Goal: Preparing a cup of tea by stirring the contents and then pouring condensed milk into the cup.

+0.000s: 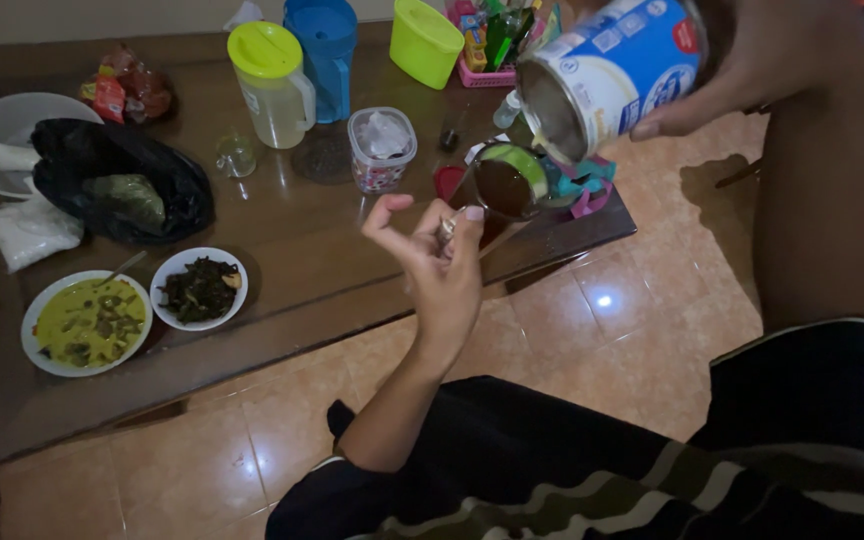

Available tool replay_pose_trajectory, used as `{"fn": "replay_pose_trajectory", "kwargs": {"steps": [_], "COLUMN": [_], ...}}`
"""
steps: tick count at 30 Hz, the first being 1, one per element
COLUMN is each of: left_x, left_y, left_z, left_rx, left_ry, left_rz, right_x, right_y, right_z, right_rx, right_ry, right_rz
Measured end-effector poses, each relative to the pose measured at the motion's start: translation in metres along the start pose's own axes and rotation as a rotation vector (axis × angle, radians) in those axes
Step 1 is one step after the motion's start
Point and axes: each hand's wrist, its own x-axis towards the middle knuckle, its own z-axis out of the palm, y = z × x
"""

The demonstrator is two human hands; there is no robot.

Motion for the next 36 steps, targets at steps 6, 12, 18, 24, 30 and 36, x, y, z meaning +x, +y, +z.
{"fn": "replay_pose_trajectory", "kwargs": {"steps": [6, 12, 18, 24, 30, 36], "left_x": [-0.004, -0.008, -0.011, -0.015, -0.019, -0.022], "left_y": [-0.01, -0.018, -0.017, -0.016, -0.016, -0.014], "left_z": [-0.006, -0.014, -0.013, -0.008, -0.001, 0.004], "left_rx": [-0.004, -0.003, 0.013, -0.022, -0.019, -0.036], "left_ry": [-0.015, 0.005, 0.011, 0.006, -0.013, -0.022], "left_rz": [0.051, 0.077, 0.071, 0.052, 0.069, 0.059], "right_x": [0.026, 0.011, 0.01, 0.0, -0.005, -0.016], "right_y": [-0.044, -0.014, -0.016, -0.018, -0.026, -0.012], "right_z": [0.003, 0.021, 0.025, 0.024, 0.018, 0.024], "right_rx": [0.065, 0.253, 0.237, 0.349, 0.307, 0.217], "right_ry": [0.03, 0.057, 0.143, 0.092, 0.126, 0.15], "right_rz": [-0.138, -0.097, -0.198, -0.169, -0.24, -0.251]}}
